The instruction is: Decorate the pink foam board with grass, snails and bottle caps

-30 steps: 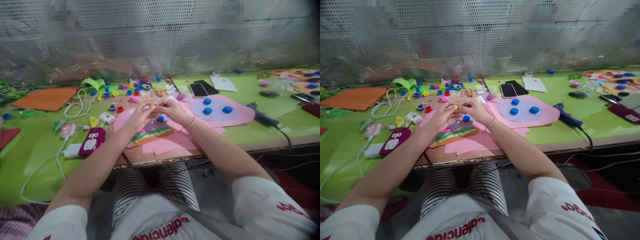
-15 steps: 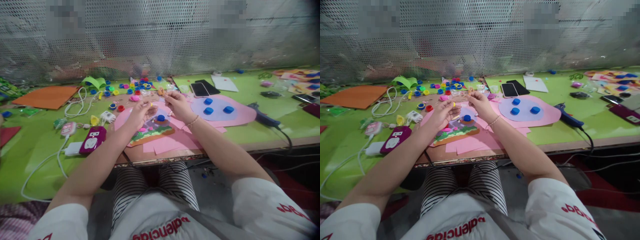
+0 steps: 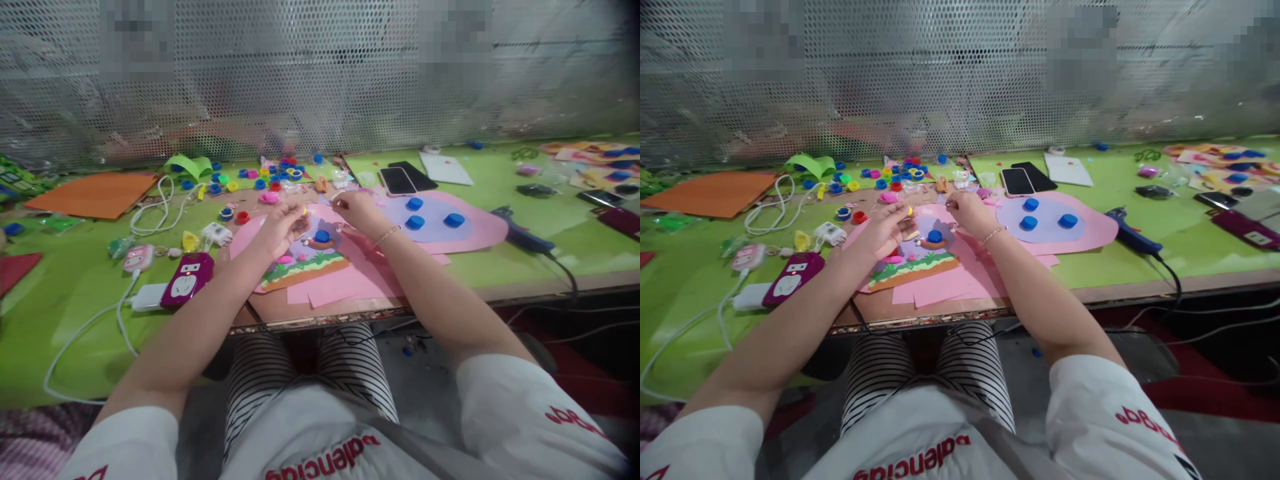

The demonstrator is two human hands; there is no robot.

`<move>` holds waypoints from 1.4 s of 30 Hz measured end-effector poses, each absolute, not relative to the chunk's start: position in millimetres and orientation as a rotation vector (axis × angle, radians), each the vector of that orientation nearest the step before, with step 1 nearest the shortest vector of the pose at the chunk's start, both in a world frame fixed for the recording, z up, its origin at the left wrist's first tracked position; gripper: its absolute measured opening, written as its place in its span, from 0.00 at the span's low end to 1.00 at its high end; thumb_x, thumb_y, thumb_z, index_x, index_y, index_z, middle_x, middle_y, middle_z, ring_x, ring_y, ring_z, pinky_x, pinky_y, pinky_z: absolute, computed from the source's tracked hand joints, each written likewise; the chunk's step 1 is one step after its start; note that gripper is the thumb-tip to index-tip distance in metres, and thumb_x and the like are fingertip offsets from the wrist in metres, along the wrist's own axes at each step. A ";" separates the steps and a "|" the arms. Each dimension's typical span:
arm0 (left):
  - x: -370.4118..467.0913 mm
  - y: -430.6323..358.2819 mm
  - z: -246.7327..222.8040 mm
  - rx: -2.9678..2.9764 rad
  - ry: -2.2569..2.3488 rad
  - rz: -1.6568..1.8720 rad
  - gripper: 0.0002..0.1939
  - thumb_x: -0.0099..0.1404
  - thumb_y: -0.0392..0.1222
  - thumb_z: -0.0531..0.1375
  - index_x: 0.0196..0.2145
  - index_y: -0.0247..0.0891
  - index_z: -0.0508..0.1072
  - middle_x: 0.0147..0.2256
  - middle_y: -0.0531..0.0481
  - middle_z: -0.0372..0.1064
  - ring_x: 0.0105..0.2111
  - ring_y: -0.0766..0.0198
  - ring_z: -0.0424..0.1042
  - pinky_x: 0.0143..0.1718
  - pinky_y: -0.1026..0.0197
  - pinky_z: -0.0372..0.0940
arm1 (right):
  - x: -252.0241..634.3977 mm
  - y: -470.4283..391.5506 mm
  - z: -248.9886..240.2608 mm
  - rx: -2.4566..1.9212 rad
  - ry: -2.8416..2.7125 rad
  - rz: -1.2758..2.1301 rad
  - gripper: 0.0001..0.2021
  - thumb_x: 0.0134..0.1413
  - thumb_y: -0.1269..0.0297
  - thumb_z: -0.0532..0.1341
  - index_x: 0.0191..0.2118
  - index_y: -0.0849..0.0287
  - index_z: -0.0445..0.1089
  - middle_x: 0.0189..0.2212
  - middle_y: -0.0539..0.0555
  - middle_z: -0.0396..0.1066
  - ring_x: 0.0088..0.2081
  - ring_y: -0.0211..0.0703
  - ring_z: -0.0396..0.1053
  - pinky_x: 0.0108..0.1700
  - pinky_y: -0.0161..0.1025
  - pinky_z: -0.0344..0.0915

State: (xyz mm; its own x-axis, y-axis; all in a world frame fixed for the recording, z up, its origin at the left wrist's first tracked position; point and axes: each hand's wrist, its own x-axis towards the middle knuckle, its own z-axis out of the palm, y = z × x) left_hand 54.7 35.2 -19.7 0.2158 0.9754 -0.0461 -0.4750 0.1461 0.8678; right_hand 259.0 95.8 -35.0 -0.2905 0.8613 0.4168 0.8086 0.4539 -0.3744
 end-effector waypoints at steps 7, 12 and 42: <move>54.1 34.5 -18.8 0.876 0.775 1.157 0.08 0.55 0.35 0.63 0.30 0.35 0.65 0.26 0.53 0.70 0.24 0.71 0.70 0.34 0.63 0.66 | 261.1 98.7 -36.6 -1.410 -2.170 0.116 0.06 0.49 0.73 0.59 0.26 0.61 0.73 0.27 0.57 0.73 0.31 0.43 0.67 0.35 0.38 0.60; 54.2 35.5 -20.2 0.873 0.789 1.149 0.08 0.56 0.34 0.63 0.30 0.36 0.64 0.26 0.53 0.71 0.24 0.69 0.71 0.33 0.63 0.66 | 258.8 95.1 -33.5 -1.330 -2.100 0.178 0.07 0.50 0.68 0.61 0.23 0.59 0.71 0.23 0.53 0.71 0.28 0.40 0.64 0.33 0.37 0.58; 54.3 35.5 -20.0 0.889 0.807 1.150 0.07 0.58 0.33 0.60 0.29 0.36 0.62 0.26 0.51 0.72 0.22 0.69 0.70 0.32 0.63 0.65 | 262.0 98.7 -31.3 -1.451 -1.930 0.262 0.09 0.52 0.68 0.58 0.25 0.63 0.72 0.21 0.52 0.71 0.25 0.37 0.66 0.29 0.33 0.57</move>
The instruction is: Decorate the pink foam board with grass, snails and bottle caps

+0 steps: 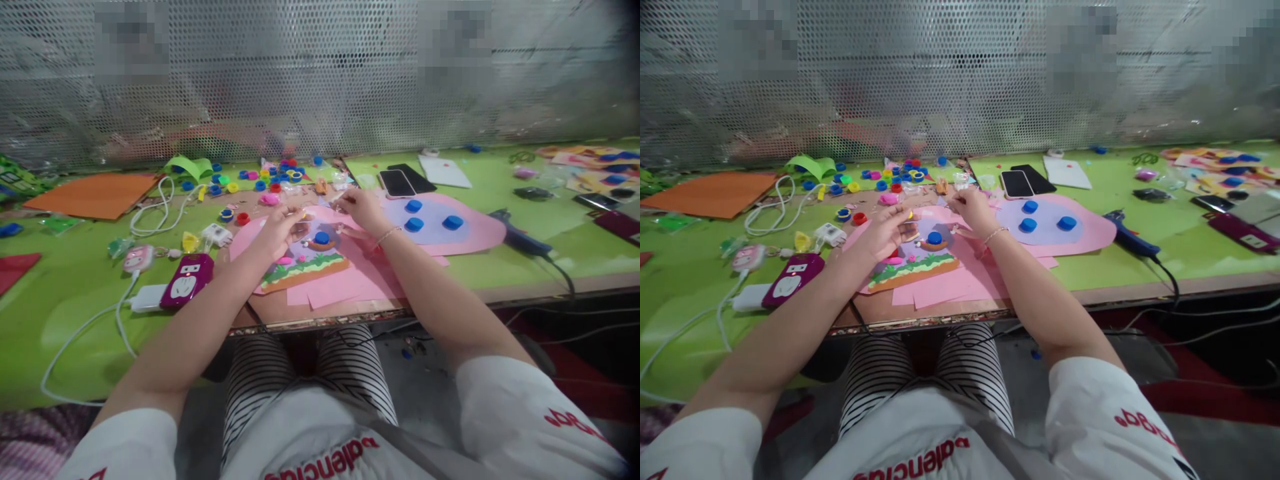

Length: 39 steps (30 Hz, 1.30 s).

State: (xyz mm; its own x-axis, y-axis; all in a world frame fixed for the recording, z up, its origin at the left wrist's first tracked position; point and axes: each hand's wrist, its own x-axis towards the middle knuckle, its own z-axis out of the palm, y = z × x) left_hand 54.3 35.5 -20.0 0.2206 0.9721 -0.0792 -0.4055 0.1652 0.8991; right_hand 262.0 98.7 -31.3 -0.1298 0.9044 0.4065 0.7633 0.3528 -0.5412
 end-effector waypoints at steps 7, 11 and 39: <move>54.7 33.1 -17.9 0.881 0.837 1.135 0.07 0.59 0.32 0.59 0.29 0.36 0.62 0.27 0.50 0.72 0.23 0.70 0.70 0.32 0.63 0.65 | 263.4 98.7 -34.7 -1.520 -2.076 -0.038 0.16 0.57 0.65 0.56 0.19 0.61 0.66 0.20 0.56 0.70 0.25 0.39 0.65 0.30 0.36 0.55; 55.7 32.5 -17.0 0.871 0.850 1.140 0.06 0.59 0.32 0.59 0.29 0.35 0.62 0.28 0.50 0.72 0.23 0.70 0.70 0.33 0.63 0.65 | 263.7 102.3 -38.8 -1.461 -1.967 0.168 0.12 0.55 0.66 0.58 0.22 0.61 0.69 0.21 0.54 0.71 0.25 0.38 0.67 0.30 0.34 0.57; 56.6 35.3 -21.9 0.872 0.868 1.150 0.03 0.61 0.30 0.57 0.31 0.34 0.65 0.28 0.52 0.70 0.23 0.71 0.69 0.32 0.62 0.66 | 224.6 62.7 -22.4 -0.805 -1.222 1.574 0.04 0.46 0.68 0.67 0.31 0.61 0.74 0.28 0.50 0.73 0.32 0.30 0.71 0.42 0.29 0.69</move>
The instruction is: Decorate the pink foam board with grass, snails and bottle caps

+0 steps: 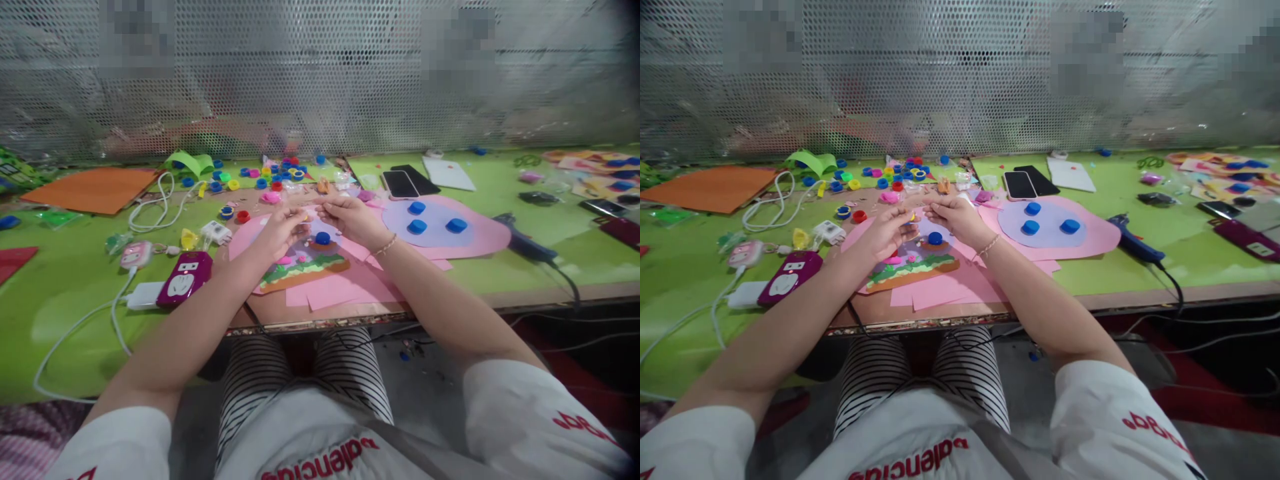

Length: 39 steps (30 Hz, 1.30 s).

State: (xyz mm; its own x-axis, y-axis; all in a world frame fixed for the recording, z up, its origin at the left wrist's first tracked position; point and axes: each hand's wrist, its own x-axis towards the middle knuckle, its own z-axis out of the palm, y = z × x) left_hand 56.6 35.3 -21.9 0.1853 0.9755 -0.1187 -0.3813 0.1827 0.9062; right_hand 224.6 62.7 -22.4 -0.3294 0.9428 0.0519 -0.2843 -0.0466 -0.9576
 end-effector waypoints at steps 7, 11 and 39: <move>58.3 34.8 -22.5 0.858 0.881 1.141 0.06 0.58 0.31 0.60 0.30 0.35 0.64 0.27 0.52 0.69 0.23 0.71 0.69 0.34 0.62 0.66 | 224.8 59.8 -20.8 -0.840 -1.292 1.497 0.10 0.38 0.65 0.71 0.25 0.61 0.69 0.20 0.44 0.66 0.22 0.27 0.64 0.25 0.25 0.63; 58.2 34.6 -22.8 0.878 0.868 1.143 0.05 0.58 0.31 0.59 0.30 0.35 0.64 0.27 0.52 0.69 0.23 0.71 0.69 0.34 0.62 0.66 | 225.3 60.6 -22.6 -0.758 -1.305 1.545 0.14 0.37 0.61 0.72 0.21 0.62 0.67 0.17 0.44 0.64 0.20 0.27 0.62 0.21 0.25 0.59; 57.9 34.3 -21.0 0.856 0.854 1.180 0.05 0.57 0.30 0.60 0.28 0.35 0.65 0.24 0.56 0.64 0.24 0.73 0.66 0.33 0.64 0.65 | 228.1 61.8 -22.7 -0.802 -1.162 1.736 0.07 0.47 0.77 0.65 0.32 0.61 0.73 0.26 0.47 0.74 0.29 0.27 0.72 0.32 0.23 0.69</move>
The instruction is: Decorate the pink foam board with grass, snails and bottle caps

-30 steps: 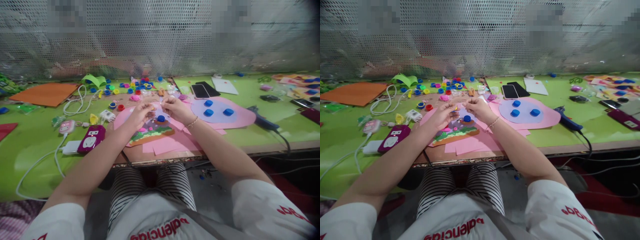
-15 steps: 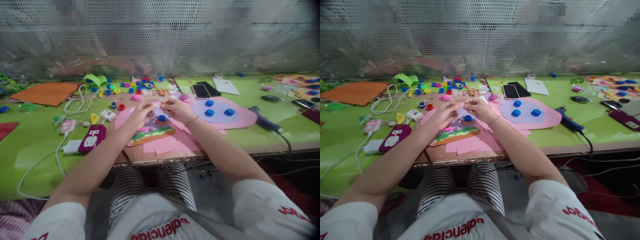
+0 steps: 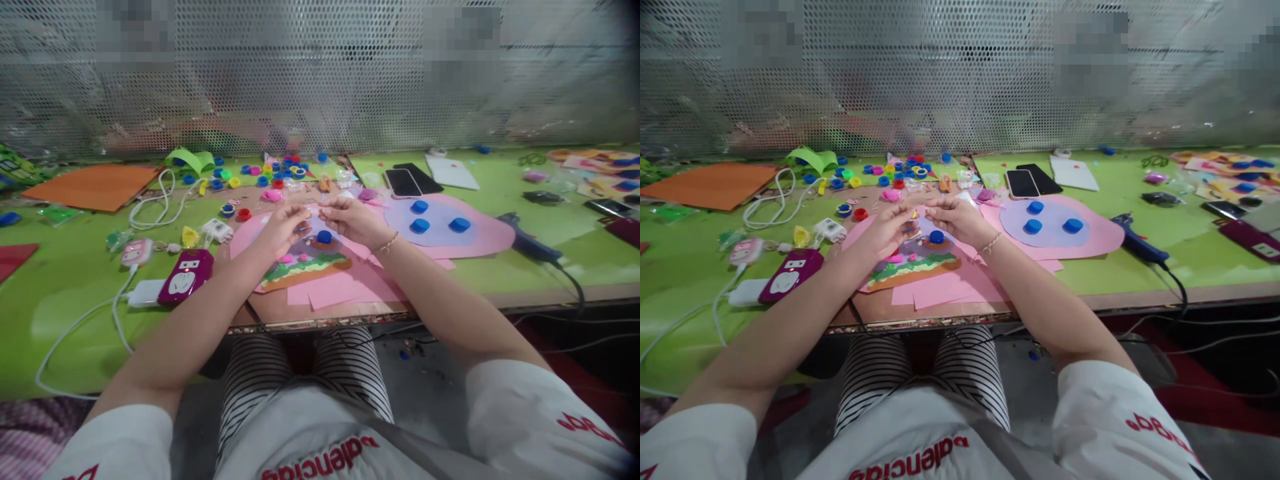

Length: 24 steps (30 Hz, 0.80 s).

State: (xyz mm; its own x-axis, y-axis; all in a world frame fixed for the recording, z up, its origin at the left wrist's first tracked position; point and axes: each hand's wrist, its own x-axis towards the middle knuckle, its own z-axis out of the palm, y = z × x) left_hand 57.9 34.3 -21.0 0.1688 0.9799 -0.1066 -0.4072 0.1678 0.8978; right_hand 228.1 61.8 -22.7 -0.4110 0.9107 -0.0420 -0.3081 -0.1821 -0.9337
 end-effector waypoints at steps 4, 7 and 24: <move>57.7 34.7 -22.2 0.853 0.858 1.173 0.07 0.56 0.32 0.62 0.29 0.35 0.65 0.25 0.56 0.65 0.24 0.73 0.66 0.34 0.64 0.65 | 227.9 62.3 -23.3 -0.809 -1.150 1.734 0.07 0.45 0.77 0.66 0.31 0.60 0.73 0.23 0.44 0.72 0.25 0.26 0.70 0.31 0.23 0.69; 57.2 35.2 -23.0 0.855 0.845 1.170 0.08 0.55 0.33 0.63 0.28 0.35 0.65 0.25 0.56 0.65 0.24 0.73 0.66 0.34 0.64 0.65 | 227.9 60.8 -21.6 -0.820 -1.167 1.748 0.05 0.49 0.76 0.64 0.33 0.61 0.73 0.29 0.49 0.75 0.32 0.28 0.73 0.36 0.24 0.70; 57.4 34.5 -21.4 0.835 0.851 1.191 0.06 0.57 0.31 0.60 0.28 0.36 0.65 0.24 0.56 0.64 0.24 0.72 0.66 0.34 0.62 0.65 | 227.9 60.1 -17.3 -0.812 -1.046 1.749 0.11 0.56 0.83 0.53 0.32 0.63 0.69 0.32 0.52 0.75 0.38 0.34 0.75 0.48 0.31 0.70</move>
